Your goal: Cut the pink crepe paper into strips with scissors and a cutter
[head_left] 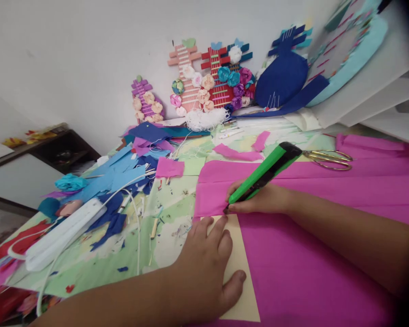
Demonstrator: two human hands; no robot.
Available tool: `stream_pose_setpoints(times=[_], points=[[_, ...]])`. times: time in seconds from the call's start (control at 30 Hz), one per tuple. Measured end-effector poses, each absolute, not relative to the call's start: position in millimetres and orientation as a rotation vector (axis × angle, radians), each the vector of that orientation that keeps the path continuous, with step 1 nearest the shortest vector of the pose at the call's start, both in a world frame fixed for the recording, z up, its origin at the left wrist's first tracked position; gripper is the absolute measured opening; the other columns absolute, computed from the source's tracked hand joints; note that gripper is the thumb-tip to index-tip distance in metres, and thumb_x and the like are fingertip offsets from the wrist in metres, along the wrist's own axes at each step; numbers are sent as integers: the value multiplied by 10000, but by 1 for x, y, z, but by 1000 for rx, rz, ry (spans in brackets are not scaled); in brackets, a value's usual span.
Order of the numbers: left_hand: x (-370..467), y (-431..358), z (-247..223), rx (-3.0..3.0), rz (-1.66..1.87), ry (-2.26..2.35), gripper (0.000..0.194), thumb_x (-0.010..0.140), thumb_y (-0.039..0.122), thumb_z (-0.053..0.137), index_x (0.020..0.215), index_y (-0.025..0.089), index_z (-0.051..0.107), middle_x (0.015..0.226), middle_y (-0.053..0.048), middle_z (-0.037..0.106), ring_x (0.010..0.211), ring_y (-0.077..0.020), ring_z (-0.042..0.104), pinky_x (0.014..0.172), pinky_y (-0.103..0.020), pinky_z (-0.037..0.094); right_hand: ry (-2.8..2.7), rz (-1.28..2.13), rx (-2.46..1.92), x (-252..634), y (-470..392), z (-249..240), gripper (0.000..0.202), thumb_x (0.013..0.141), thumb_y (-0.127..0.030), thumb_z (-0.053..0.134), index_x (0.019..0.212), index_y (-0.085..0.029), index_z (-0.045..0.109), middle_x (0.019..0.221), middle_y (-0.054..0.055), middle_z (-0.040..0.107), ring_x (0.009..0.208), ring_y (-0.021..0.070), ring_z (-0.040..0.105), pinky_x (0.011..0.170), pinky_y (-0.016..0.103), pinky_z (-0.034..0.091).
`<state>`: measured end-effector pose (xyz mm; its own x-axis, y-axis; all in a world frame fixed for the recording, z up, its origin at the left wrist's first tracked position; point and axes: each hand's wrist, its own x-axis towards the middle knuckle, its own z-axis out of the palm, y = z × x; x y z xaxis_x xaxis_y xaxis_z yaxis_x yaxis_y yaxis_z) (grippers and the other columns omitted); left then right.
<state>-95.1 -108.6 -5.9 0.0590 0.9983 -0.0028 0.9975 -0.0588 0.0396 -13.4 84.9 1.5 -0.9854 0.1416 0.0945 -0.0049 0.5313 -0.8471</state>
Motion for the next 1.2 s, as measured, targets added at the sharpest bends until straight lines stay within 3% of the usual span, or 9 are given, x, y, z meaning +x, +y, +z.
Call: stream_pose_setpoints(times=[0.37,0.63,0.83,1.03,1.2], points=[[-94,-108,-4,2257,29,2148,565,780,494,363,1120,65,502,1284,-201,367,1135,-390,331,917,-547,263,-2697,1283,-38,-17,85,-1,153,692,-323,569,728,-174,573,689,-16,591,647,97,550,614,190,434],[-96,-110,-6,2287,27,2148,560,781,500,365,1123,78,504,1273,-189,388,1123,-381,352,903,-540,294,-2594,1542,-135,-14,88,-1,125,670,-282,589,714,-170,553,686,-16,592,694,117,573,656,219,451],[-94,-108,-4,2401,32,2147,538,792,478,365,1076,54,535,1209,-202,454,1083,-358,394,897,-523,310,-2579,1603,-152,-13,89,0,110,669,-274,582,694,-173,545,677,-18,586,696,121,572,659,225,456],[-93,-107,-3,2476,46,2129,521,800,457,361,1051,41,549,1155,-206,499,1078,-343,403,900,-499,318,-2667,1414,-44,-15,91,-2,169,672,-325,578,720,-164,572,691,-11,588,662,113,554,632,220,451],[-94,-109,-6,2454,66,2161,527,793,468,363,1063,53,544,1181,-195,482,1087,-344,396,909,-497,309,-2607,1610,-105,-13,92,-1,146,662,-299,588,710,-163,572,699,-5,609,701,124,577,660,228,458]])
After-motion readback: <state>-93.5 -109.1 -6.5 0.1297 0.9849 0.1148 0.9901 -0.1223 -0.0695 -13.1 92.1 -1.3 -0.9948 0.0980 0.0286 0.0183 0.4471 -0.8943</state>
